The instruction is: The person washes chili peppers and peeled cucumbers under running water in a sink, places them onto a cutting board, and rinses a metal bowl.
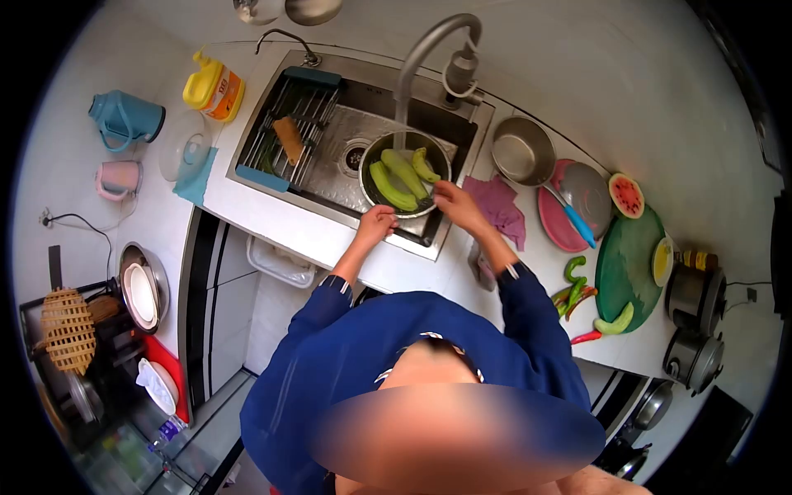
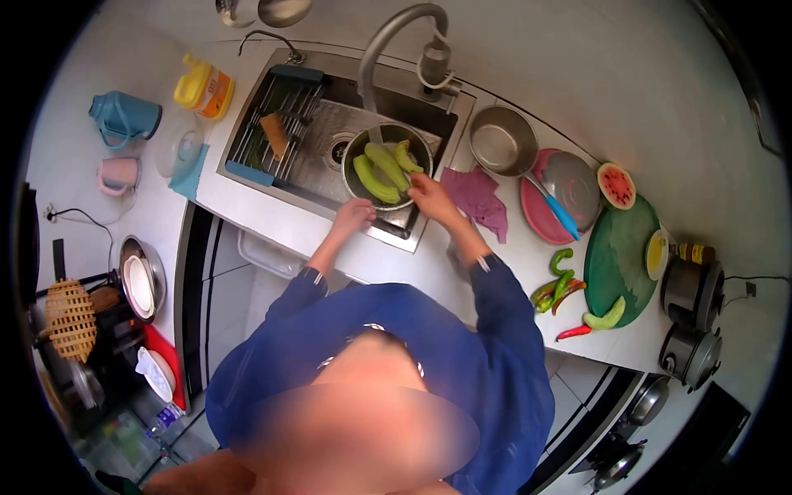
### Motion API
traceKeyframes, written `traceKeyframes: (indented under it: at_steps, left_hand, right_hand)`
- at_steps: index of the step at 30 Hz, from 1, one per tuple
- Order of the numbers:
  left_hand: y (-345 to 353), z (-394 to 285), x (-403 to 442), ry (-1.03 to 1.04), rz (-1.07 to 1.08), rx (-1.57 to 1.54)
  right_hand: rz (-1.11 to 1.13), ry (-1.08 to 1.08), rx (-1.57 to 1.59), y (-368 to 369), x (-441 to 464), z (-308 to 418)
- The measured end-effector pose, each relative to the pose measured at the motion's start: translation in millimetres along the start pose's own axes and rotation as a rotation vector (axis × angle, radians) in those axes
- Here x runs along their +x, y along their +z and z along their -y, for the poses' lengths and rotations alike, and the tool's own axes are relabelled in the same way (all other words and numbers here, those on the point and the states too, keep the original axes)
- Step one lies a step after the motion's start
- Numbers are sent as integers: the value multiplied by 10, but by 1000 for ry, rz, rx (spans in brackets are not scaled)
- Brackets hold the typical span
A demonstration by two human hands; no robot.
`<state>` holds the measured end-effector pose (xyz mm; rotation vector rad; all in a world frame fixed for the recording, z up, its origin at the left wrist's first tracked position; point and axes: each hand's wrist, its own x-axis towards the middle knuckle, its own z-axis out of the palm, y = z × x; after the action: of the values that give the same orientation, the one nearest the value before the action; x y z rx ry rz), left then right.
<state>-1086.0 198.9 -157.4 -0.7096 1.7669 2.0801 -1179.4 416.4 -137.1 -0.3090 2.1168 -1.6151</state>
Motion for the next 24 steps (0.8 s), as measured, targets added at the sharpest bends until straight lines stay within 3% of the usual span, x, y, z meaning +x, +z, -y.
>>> traceKeyframes:
  at_steps: [2,3,5,8,11,12,15,16,17,19,20,23,24]
  left_hand:
    - [-75,-13,210,-52,0,-38]
    - [-123,-10,304,-80,0,-53]
    - [-242,26,437,-100,52,-36]
    - [-423,-27,509,-130,71,-57]
    - [-585,-40,649,-140,77,-34]
    - [-607,-57,693,-129,66,-74]
    - [-545,116,1121,-100,67,-24]
    - [-459,108,1183,-49,18,24]
    - [-408,137,1283,16,2,169]
    - [-239,303,1566,158,-31,445]
    - [-144,176,1583,170,3,535]
    - [157,399,1876,408,15,787]
    - [245,344,1873,348,26,782]
  right_hand:
    - [-11,182,-294,293,559,-191]
    - [-113,142,-510,432,851,-487]
    - [-215,247,-618,597,1233,-784]
    - [-359,239,-648,806,1470,-1128]
    - [-175,542,-716,867,1487,-703]
    - [-234,531,-824,921,1495,-827]
    - [-275,591,-345,557,1632,-1357]
    - [-316,491,-479,502,1600,-1378]
    - [-364,451,-306,421,1568,-1396]
    - [-456,351,27,237,1455,-1199]
    - [-592,341,349,166,1396,-799]
    - [-838,146,580,-164,1390,-140]
    - [-803,126,615,-283,1434,8]
